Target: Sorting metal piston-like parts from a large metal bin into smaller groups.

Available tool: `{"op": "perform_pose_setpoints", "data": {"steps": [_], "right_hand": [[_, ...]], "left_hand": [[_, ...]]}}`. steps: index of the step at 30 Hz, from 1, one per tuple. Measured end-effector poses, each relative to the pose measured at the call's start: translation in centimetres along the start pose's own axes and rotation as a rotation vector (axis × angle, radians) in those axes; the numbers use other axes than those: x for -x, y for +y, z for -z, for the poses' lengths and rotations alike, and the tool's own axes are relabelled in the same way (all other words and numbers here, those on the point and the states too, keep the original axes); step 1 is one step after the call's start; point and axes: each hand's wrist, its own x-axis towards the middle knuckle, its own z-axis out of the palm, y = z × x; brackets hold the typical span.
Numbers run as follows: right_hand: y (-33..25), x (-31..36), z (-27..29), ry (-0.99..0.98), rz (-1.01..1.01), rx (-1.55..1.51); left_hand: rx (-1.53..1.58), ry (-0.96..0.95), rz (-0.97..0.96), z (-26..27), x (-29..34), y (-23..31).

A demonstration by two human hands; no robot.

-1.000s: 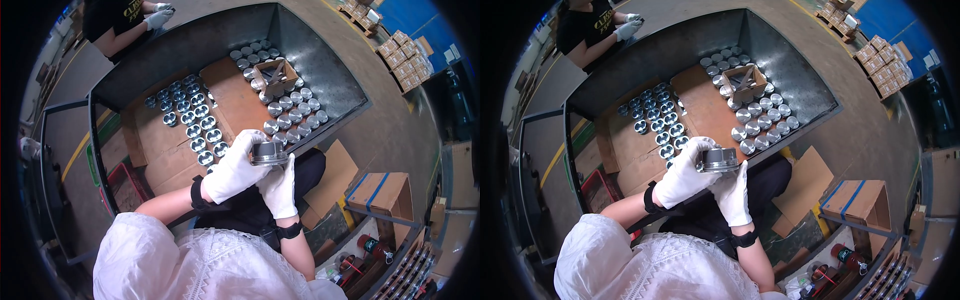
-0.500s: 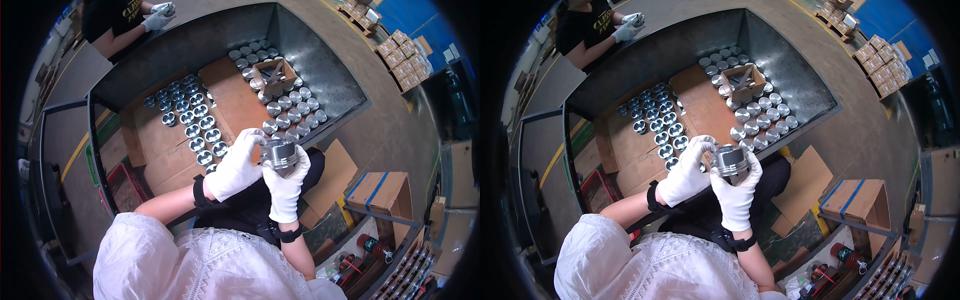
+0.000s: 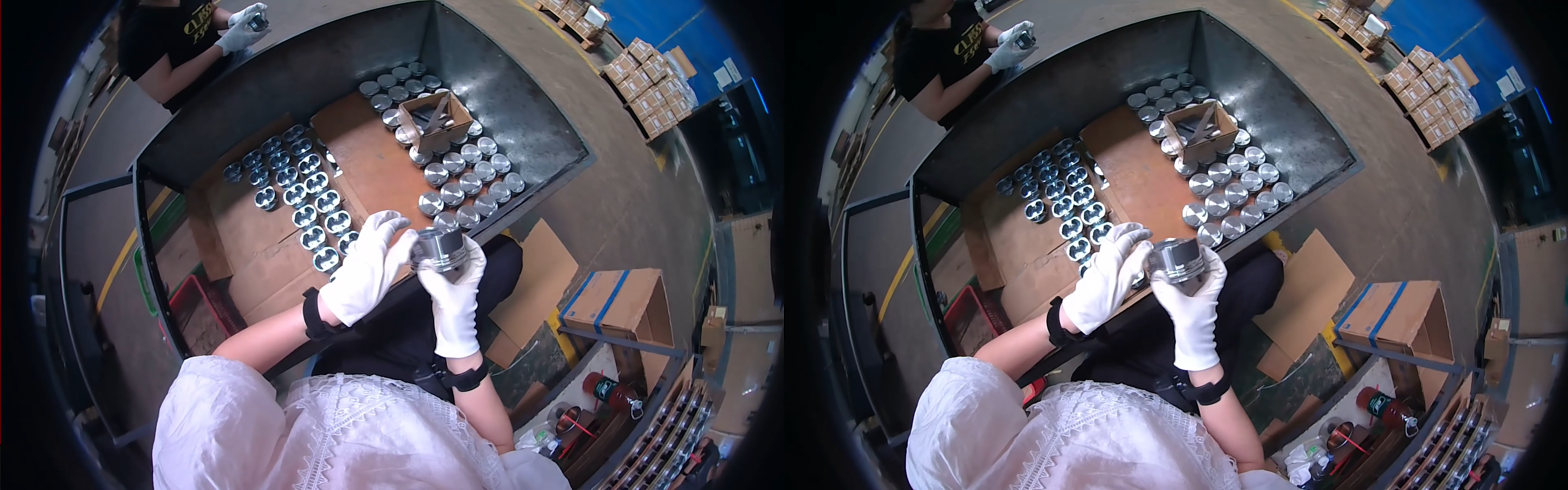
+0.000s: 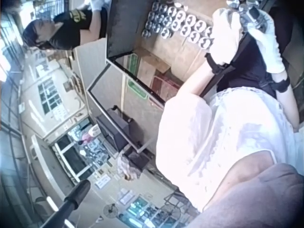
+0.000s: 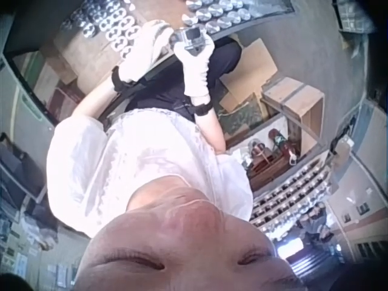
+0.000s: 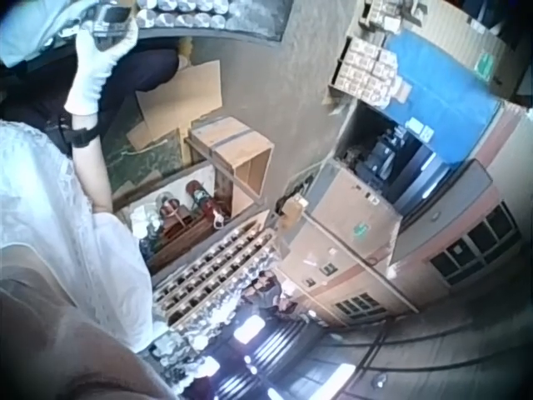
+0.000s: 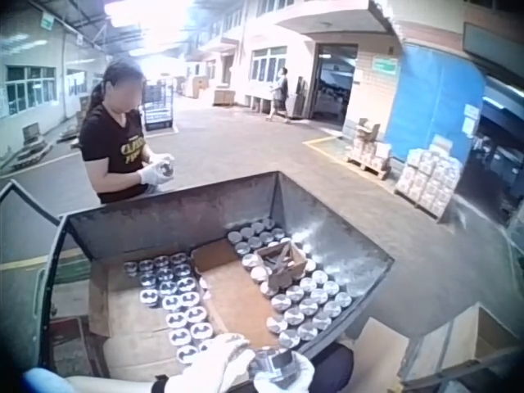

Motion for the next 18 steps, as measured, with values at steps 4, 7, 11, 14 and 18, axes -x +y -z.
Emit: {"op": "perform_pose_setpoints", "data": {"steps": [4,7,11,14,18], "right_hand": [[-1.7,0.0,-0.1,-0.121,-0.439,-0.645],[-0.6,0.0,0.0,-0.088,-0.355,-0.488],[-0.1,-1.3,-1.4,-0.099,-0.26,-0.358],[-1.0,-1.6,-2.2,-0.276,-0.133,-0.147],[1.1,-3.3,0.1,-0.186,0.485,1.346]], "left_hand": [[0.026,0.028,-0.135,1.7,0.0,3.5],[-0.016,0.078,-0.237,1.9,0.4,4.6],[-0.012,0.102,-0.27,2.0,0.7,3.3],[-0.059,0.072,-0.18,3.9,1.0,-0.8],[-0.406,0.013,0.303,7.9,3.0,-12.2]]}}
